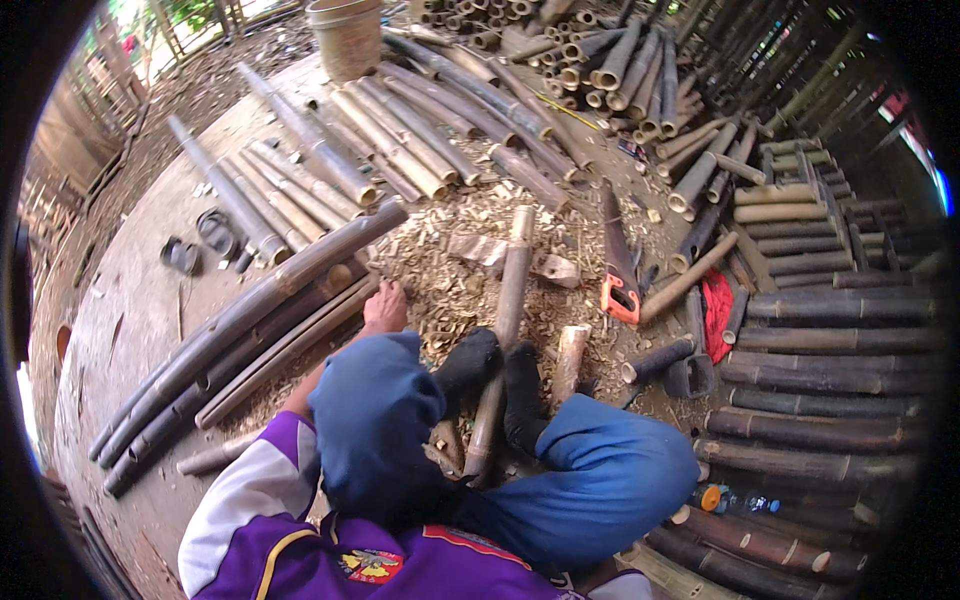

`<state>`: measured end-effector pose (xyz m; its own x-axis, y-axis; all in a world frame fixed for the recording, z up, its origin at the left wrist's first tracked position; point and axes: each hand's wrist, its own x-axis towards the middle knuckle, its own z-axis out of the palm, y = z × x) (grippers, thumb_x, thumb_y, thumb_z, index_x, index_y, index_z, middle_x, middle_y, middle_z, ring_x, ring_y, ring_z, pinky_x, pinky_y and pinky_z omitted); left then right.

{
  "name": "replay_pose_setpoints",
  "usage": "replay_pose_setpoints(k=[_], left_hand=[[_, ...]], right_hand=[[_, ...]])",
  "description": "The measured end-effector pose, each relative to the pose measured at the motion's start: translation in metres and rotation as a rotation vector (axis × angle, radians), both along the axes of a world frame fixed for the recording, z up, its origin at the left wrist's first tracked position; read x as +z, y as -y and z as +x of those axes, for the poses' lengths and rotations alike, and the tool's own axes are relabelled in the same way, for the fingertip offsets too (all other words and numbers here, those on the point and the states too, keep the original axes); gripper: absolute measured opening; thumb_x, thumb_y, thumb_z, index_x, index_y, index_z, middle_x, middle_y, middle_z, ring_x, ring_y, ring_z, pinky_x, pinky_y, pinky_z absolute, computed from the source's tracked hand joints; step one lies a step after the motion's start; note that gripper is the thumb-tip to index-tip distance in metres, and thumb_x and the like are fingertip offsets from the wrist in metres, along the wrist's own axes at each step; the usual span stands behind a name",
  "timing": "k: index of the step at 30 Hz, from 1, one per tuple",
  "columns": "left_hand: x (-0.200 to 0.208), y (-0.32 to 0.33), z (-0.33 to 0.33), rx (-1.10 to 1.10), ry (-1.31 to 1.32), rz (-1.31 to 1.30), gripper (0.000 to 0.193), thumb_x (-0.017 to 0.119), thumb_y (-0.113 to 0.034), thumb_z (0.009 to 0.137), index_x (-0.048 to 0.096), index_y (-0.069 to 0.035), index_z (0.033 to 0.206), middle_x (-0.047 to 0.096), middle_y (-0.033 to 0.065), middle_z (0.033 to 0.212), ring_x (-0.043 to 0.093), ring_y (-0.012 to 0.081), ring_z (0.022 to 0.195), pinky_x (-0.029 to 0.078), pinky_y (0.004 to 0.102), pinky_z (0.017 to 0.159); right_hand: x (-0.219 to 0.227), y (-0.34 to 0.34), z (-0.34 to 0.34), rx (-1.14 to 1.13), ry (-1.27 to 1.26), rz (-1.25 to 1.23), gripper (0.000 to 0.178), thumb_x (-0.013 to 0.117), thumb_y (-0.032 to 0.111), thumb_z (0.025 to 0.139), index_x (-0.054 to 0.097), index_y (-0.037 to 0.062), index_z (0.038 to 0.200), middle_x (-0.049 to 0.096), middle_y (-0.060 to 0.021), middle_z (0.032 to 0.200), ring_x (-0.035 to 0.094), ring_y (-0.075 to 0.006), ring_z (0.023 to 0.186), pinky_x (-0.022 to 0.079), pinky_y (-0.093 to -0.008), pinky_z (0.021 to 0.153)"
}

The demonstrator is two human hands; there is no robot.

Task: The person splits a long bamboo pole in half using a metal wedge and a wooden mallet. They repeatedly strike the wedge to drive it through the bamboo, then use a knife to refine the split and separate the halves.

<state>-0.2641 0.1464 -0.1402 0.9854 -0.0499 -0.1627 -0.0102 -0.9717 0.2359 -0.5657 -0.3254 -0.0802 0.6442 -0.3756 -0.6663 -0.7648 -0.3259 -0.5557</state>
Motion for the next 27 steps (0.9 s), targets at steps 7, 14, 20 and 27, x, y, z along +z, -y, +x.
replay_pose_setpoints(k=[7,14,20,27], left_hand=[[0.008,0.002,0.015,-0.202,-0.007,0.012,0.029,0.068,-0.021,0.092,0.068,-0.008,0.117,0.068,0.0196,0.114,0.071,0.0369,0.105,0.06,0.0467,0.083],[0.133,0.043,0.133,0.081,-0.486,-1.148,0.046,0.046,-0.042,0.11,0.055,-0.006,0.137,0.055,0.0035,0.088,0.055,0.0151,0.08,0.053,0.0351,0.074],[0.162,0.149,0.242,-0.124,-0.328,-1.289,0.035,0.062,-0.043,0.104,0.057,-0.009,0.101,0.048,-0.001,0.077,0.045,0.0094,0.068,0.043,0.0297,0.06],[0.157,0.245,0.256,-0.202,-0.409,-1.405,0.029,0.065,-0.03,0.097,0.068,-0.002,0.105,0.054,-0.0023,0.071,0.047,0.0061,0.056,0.041,0.0246,0.051]], right_hand=[[0.005,0.007,0.003,-0.143,-0.002,0.081,0.055,0.071,0.021,0.079,0.055,-0.0025,0.127,0.066,-0.011,0.1,0.067,-0.0197,0.092,0.058,-0.0344,0.08],[0.063,0.025,0.068,-0.129,0.397,0.37,0.06,0.071,0.023,0.076,0.054,-0.003,0.127,0.066,-0.0116,0.099,0.067,-0.0197,0.092,0.059,-0.0347,0.078],[0.159,-0.022,0.264,-0.203,0.678,0.805,0.069,0.076,0.037,0.08,0.052,-0.0037,0.131,0.064,-0.0133,0.102,0.07,-0.0225,0.079,0.063,-0.0369,0.066],[0.163,-0.013,0.368,-0.163,0.632,0.509,0.058,0.074,0.025,0.079,0.055,-0.007,0.124,0.065,-0.0164,0.103,0.07,-0.0223,0.079,0.063,-0.037,0.065]])
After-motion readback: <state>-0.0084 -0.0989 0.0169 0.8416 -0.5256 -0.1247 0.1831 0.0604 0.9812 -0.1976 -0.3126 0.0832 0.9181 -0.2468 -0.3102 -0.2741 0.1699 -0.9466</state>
